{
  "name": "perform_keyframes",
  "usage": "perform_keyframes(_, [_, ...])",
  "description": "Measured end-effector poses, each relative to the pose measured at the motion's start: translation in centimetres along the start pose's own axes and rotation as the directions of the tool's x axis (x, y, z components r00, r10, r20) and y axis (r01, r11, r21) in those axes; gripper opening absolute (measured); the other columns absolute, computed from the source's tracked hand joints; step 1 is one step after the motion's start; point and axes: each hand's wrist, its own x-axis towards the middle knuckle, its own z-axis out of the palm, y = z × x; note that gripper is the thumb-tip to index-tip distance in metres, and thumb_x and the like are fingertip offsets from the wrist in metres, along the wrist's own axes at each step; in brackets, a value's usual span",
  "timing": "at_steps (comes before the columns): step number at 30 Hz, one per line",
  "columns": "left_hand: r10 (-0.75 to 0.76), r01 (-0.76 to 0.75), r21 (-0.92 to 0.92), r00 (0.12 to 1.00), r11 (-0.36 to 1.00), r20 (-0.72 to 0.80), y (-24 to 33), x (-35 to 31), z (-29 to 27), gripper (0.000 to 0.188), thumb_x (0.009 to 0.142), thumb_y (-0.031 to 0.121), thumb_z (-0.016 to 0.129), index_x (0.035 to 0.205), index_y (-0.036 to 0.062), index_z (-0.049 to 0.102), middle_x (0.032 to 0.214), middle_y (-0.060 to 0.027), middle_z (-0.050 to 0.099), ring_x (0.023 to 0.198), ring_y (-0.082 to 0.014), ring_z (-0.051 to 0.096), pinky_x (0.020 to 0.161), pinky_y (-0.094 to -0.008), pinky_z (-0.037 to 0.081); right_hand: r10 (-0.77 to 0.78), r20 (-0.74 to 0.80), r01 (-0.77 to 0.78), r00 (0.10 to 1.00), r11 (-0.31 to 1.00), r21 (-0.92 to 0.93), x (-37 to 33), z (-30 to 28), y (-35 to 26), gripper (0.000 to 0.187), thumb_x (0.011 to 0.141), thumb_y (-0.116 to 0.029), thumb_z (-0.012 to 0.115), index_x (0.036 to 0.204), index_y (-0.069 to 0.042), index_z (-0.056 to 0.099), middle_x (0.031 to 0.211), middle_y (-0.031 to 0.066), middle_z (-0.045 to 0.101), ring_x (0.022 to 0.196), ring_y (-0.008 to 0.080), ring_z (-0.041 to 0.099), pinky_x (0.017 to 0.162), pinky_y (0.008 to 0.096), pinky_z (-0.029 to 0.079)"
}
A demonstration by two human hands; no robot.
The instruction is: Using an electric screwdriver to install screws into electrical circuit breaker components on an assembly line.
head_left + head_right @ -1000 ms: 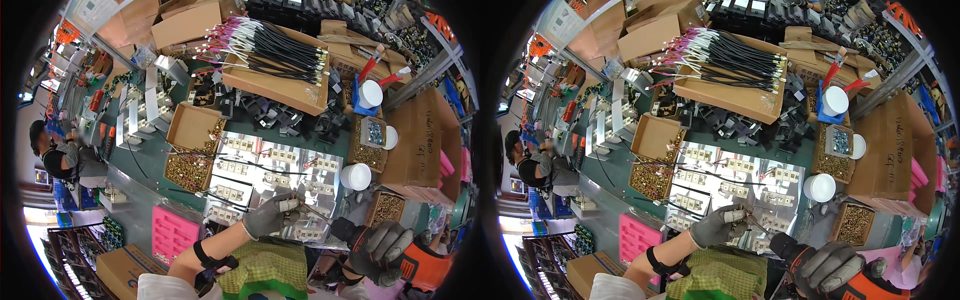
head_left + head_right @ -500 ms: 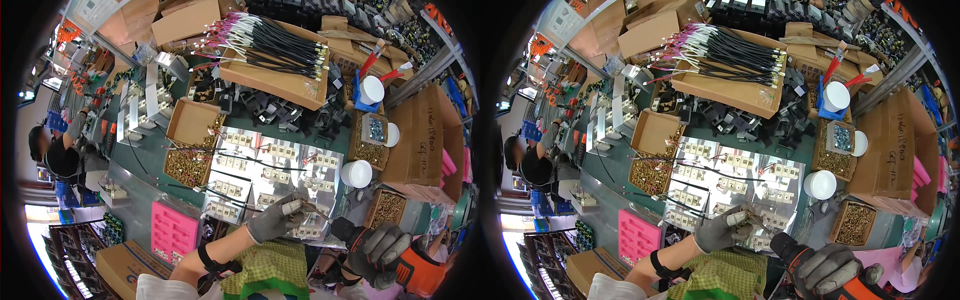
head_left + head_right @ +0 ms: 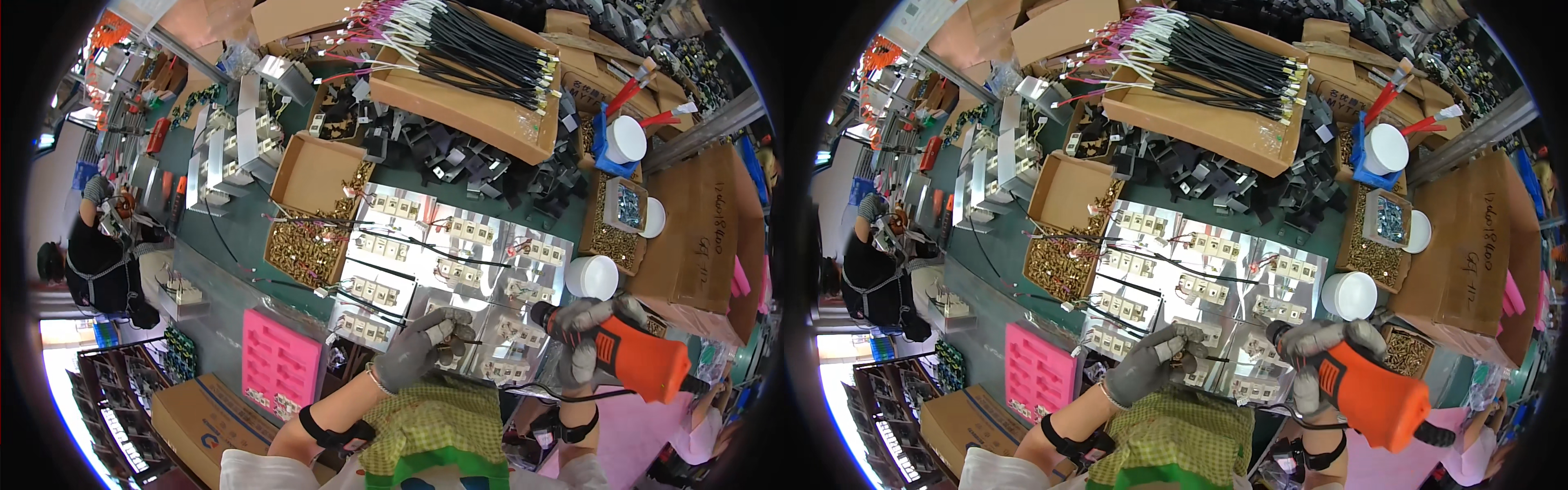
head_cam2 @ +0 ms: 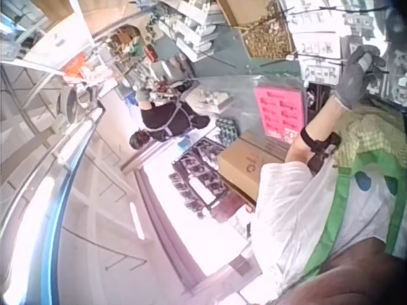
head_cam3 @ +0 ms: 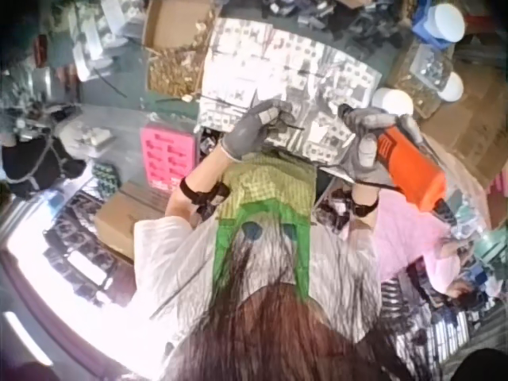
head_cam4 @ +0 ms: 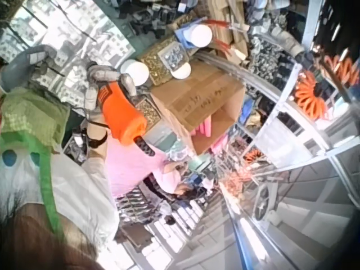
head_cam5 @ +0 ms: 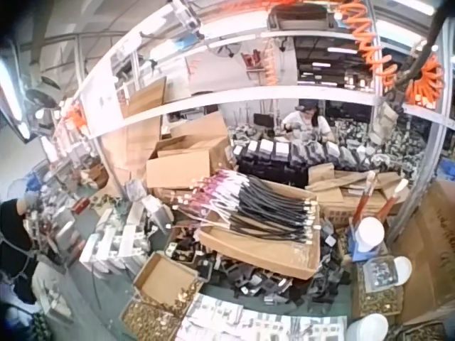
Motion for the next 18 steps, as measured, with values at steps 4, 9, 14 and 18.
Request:
perform_keyframes(4, [0.046, -0.045, 0.037, 0.999, 0.998, -0.023, 0.2, -0.5, -1.0, 0.027, 0.088, 0.026, 0.05, 0.104, 0.0047, 0.049, 0.089, -0.0042, 0.055, 0.066, -0.0092, 0.046, 0.053, -0.0212, 0.035, -0.042, 0.08, 0.047, 0.996, 0.997, -0.06, 1.4, 1.8, 1.1, 0.063, 0.073, -0.019, 0.069, 0.121, -0.007, 0.029, 0.077, 0.0091, 0.053, 0.068, 0.02, 0.055, 0.068, 0.0358, 0.048])
perform_keyframes(9, [0.095, -0.091, 0.092, 0.995, 0.992, -0.04, 0.5, -1.0, -1.7, 0.029, 0.086, 0.032, 0.053, 0.096, 0.0062, 0.048, 0.085, -0.0048, 0.054, 0.058, -0.0082, 0.044, 0.051, -0.0209, 0.032, 0.066, 0.103, -0.053, 0.992, 0.99, -0.13, 2.1, 3.4, 2.4, 0.06, 0.074, -0.022, 0.065, 0.12, -0.003, 0.031, 0.081, 0.007, 0.05, 0.071, 0.0166, 0.051, 0.067, 0.032, 0.045])
perform_keyframes(14, [0.099, -0.086, 0.104, 0.986, 0.991, -0.131, 1.0, -1.4, -1.9, 0.029, 0.085, 0.032, 0.054, 0.098, 0.0068, 0.049, 0.086, -0.0031, 0.053, 0.069, -0.0092, 0.048, 0.059, -0.0227, 0.04, 0.091, 0.152, -0.084, 0.984, 0.995, -0.05, 2.1, 3.6, 4.0, 0.055, 0.075, -0.016, 0.064, 0.118, -0.004, 0.032, 0.082, 0.0071, 0.052, 0.07, 0.0157, 0.052, 0.068, 0.0315, 0.046])
perform_keyframes(18, [0.092, -0.075, 0.144, 0.989, 0.987, -0.117, 0.9, -1.6, -2.8, 0.027, 0.084, 0.027, 0.058, 0.098, 0.006, 0.051, 0.084, -0.0016, 0.053, 0.072, -0.0088, 0.049, 0.064, -0.0243, 0.043, 0.105, 0.115, -0.089, 0.988, 0.987, -0.132, 2.0, 4.1, 4.1, 0.057, 0.075, -0.017, 0.065, 0.118, -0.004, 0.032, 0.081, 0.0071, 0.052, 0.07, 0.0148, 0.052, 0.069, 0.0308, 0.045])
